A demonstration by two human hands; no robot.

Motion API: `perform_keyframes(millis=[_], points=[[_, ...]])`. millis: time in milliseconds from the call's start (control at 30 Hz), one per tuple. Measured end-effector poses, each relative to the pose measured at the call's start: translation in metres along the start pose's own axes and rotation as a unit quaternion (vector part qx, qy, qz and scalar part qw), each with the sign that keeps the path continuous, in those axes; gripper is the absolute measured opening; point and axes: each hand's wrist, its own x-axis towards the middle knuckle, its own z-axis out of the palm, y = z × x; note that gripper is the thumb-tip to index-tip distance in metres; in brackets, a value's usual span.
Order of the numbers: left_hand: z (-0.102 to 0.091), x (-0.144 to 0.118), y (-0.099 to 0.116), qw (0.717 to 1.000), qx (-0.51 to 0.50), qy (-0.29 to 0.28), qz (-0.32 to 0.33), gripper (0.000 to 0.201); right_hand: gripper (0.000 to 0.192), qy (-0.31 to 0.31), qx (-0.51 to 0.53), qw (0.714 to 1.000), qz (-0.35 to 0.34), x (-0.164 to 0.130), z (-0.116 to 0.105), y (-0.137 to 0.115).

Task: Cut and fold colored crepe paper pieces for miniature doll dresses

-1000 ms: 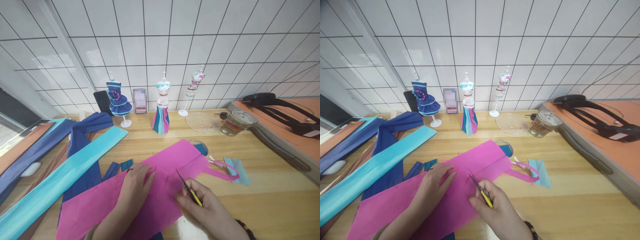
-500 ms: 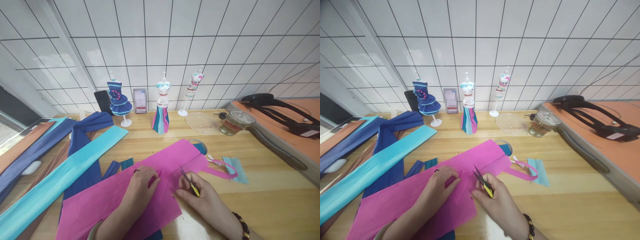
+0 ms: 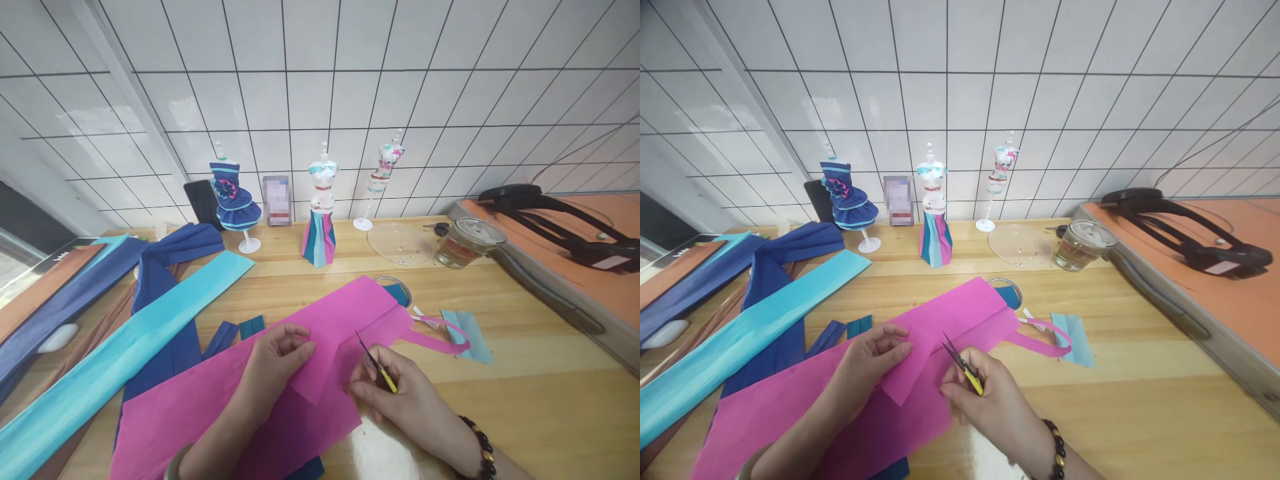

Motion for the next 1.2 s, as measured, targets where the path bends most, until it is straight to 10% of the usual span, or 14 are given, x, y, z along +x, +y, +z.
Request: perform_keyframes(millis=[867, 1200], points=[[0.000, -0.004, 0.006, 0.986, -0.142, -0.014, -0.084, 0.029, 0.031, -0.162, 0.082, 0.983, 0.038, -0.009, -0.003, -0.007], [0.008, -0.008, 0.004, 0.998, 0.011, -0.058, -0.007, 0.024, 0.041, -0.051, 0.141, 0.988, 0.028, -0.002, 0.002, -0.002]])
